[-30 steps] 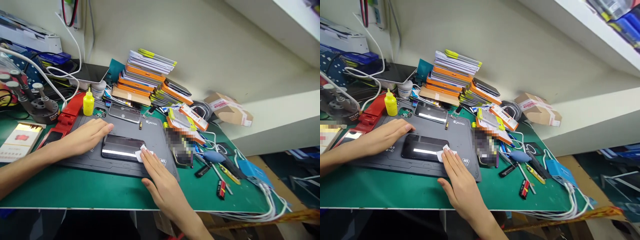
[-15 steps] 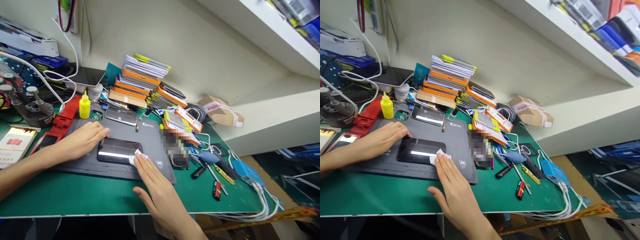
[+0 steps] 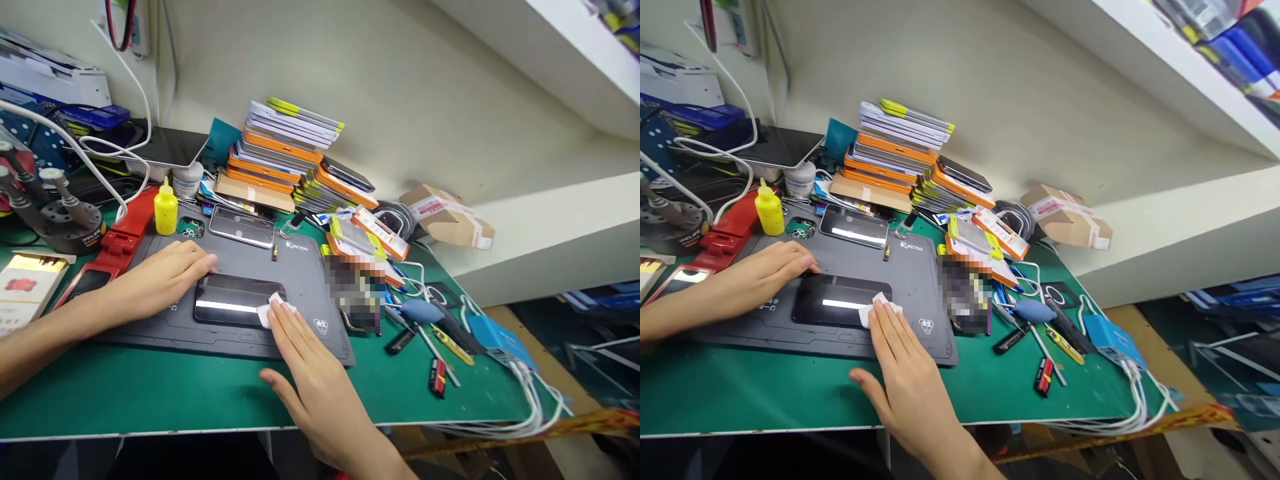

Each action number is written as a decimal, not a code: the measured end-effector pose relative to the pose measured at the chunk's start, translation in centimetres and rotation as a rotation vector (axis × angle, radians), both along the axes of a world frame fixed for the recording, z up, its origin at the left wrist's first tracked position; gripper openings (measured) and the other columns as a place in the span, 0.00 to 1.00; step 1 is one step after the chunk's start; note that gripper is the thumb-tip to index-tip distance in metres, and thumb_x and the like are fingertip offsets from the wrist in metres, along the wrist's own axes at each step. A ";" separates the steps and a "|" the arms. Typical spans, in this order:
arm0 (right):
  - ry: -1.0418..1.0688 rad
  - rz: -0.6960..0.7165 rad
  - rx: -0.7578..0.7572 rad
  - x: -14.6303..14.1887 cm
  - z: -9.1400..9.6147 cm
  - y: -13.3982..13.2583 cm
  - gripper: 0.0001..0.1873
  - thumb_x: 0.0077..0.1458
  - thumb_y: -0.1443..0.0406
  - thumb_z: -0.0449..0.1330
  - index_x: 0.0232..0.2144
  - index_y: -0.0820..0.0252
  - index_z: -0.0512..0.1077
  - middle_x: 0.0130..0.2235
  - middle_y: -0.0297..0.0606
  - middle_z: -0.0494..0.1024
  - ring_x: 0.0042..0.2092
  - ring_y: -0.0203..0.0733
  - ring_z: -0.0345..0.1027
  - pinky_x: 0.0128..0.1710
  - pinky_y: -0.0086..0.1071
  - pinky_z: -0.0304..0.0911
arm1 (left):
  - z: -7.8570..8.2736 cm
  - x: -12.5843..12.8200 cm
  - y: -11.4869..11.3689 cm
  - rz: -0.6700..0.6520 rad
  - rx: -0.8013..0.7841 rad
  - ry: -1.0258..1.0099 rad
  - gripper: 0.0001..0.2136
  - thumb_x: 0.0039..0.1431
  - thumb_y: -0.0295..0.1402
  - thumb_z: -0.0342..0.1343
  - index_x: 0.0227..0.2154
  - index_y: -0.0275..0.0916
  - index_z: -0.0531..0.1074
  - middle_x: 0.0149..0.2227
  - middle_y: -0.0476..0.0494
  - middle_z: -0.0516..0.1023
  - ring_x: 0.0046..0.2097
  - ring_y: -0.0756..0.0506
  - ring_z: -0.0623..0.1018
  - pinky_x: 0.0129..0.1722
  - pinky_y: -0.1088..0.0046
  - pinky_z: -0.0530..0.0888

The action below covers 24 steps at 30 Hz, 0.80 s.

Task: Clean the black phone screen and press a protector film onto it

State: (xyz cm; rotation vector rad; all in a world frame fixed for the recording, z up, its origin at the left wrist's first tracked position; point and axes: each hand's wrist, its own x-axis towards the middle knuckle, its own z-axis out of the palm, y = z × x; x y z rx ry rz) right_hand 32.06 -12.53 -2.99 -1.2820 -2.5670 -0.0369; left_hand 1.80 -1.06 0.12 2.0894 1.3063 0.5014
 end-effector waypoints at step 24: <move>-0.024 0.113 -0.102 -1.9 1.1 1.3 0.41 0.78 0.51 0.51 0.81 0.64 0.43 0.79 0.51 0.53 0.80 0.54 0.46 0.75 0.55 0.59 | -0.4 0.3 0.0 -0.011 0.026 -0.031 0.30 0.73 0.55 0.36 0.46 0.43 0.80 0.51 0.40 0.81 0.58 0.37 0.77 0.65 0.56 0.69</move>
